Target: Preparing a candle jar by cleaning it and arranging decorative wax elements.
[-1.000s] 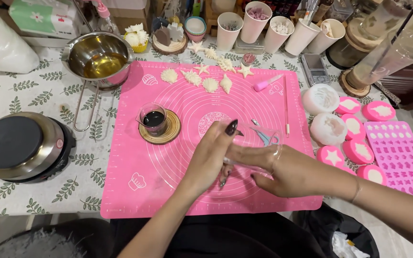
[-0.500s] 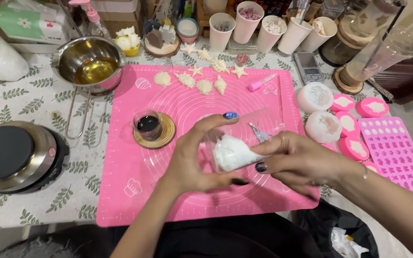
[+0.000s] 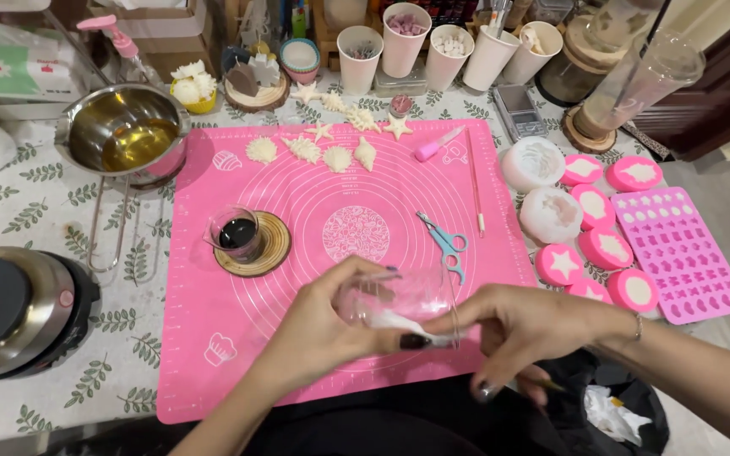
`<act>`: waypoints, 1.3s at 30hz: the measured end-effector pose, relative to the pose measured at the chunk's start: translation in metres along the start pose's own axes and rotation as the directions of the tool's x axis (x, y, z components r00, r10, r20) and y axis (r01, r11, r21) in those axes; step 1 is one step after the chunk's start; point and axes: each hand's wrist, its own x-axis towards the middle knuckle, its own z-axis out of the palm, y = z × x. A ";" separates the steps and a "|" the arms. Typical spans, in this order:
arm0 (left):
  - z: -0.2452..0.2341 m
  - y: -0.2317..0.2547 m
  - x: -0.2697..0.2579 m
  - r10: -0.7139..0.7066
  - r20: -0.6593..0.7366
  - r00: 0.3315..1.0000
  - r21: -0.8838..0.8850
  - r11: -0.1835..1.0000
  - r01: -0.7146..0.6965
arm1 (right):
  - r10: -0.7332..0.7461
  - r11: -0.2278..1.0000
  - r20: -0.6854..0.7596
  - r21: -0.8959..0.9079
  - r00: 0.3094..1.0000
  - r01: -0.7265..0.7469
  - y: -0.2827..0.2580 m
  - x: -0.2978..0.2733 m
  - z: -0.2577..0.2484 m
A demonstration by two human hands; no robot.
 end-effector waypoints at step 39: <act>0.009 -0.036 0.097 0.856 0.314 0.410 0.831 -0.040 -0.554 | -0.246 0.552 -0.489 0.639 0.837 0.535 0.070 0.014 -0.026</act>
